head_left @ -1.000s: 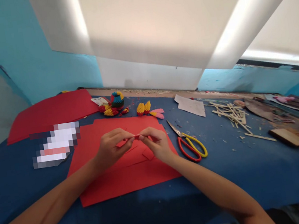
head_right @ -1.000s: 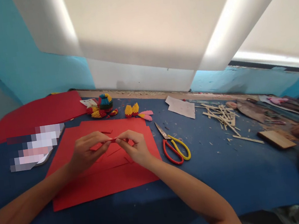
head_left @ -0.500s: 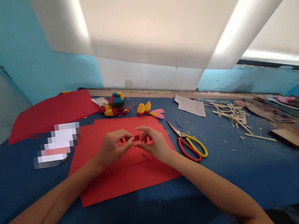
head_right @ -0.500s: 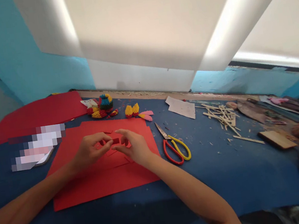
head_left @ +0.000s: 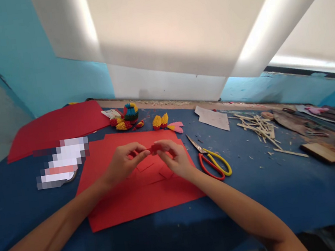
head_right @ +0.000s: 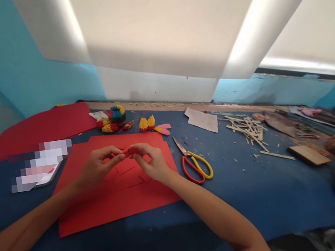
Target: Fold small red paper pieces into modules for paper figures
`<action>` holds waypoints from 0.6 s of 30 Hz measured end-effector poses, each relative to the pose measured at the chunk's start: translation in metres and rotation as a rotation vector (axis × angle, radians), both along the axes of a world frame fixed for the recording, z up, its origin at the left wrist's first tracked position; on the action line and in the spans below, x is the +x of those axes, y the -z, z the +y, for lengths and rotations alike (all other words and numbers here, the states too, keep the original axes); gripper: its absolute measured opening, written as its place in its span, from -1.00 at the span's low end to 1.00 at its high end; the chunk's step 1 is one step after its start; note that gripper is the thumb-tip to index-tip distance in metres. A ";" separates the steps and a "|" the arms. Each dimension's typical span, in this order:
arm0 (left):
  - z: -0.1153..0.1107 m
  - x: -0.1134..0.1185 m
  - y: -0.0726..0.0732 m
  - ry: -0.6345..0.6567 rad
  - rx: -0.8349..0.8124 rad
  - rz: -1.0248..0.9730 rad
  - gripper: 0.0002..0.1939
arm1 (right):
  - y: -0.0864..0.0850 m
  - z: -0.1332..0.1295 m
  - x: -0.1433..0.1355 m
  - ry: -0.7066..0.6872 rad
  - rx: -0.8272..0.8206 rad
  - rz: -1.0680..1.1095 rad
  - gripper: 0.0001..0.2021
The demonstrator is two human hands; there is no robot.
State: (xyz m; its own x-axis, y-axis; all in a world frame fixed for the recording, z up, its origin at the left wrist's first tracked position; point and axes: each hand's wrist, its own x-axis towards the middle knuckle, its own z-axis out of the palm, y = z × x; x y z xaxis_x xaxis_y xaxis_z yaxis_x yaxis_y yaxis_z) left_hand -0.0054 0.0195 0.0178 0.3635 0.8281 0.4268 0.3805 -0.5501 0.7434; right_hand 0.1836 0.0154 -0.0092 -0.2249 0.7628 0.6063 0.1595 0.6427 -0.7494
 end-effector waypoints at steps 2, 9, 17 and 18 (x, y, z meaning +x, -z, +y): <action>0.000 0.000 -0.001 -0.021 0.033 0.013 -0.77 | -0.001 0.000 0.000 0.068 -0.022 0.037 -0.81; 0.001 0.000 0.001 0.022 0.031 0.088 -0.84 | 0.001 0.000 0.000 0.080 -0.084 -0.094 -0.90; 0.003 -0.001 0.002 0.039 -0.109 0.185 -0.78 | 0.006 0.000 0.000 0.127 -0.022 -0.244 -0.85; 0.003 -0.001 0.002 0.030 -0.126 0.201 -0.77 | 0.006 0.000 0.000 0.149 0.002 -0.267 -0.87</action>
